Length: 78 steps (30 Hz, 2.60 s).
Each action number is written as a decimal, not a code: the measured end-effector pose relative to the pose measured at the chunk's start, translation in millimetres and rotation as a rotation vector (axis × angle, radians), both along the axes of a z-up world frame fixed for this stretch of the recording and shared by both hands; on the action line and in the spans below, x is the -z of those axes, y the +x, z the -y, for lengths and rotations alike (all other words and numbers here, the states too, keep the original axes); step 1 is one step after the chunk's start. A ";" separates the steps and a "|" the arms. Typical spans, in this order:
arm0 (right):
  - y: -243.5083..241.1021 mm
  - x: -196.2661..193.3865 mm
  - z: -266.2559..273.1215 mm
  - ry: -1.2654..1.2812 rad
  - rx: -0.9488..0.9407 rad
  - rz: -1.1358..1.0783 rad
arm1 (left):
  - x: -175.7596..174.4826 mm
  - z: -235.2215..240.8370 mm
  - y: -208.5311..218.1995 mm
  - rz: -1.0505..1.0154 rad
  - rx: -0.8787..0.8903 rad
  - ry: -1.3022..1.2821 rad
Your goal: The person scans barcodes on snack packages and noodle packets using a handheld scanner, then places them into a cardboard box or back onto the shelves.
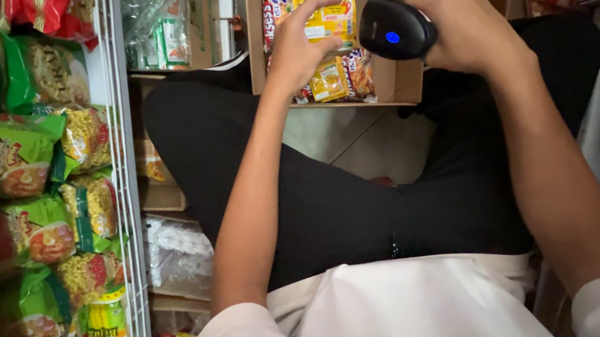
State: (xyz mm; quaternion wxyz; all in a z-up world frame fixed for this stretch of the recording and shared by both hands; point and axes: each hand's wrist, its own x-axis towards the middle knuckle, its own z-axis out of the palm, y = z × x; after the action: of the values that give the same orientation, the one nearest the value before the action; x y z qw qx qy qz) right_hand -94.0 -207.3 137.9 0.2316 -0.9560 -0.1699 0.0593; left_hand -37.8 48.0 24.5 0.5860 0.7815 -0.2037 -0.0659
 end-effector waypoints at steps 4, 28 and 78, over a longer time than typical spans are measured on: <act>-0.8 -2.6 -2.8 -0.037 0.017 -0.022 | 4.0 3.0 3.0 -0.045 0.001 0.012; 22.3 31.0 -23.9 1.226 0.465 -0.600 | 4.8 8.4 -6.8 0.048 -0.015 -0.206; 18.4 32.4 -33.1 1.167 0.357 -0.566 | -8.1 5.2 -5.5 -0.030 0.016 -0.207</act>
State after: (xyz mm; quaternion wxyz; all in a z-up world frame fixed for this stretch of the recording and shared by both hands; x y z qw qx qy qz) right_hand -75.7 -174.2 105.5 0.7521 -0.6354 0.0536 0.1668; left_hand -43.3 42.8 32.6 0.6661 0.7141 -0.2068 -0.0608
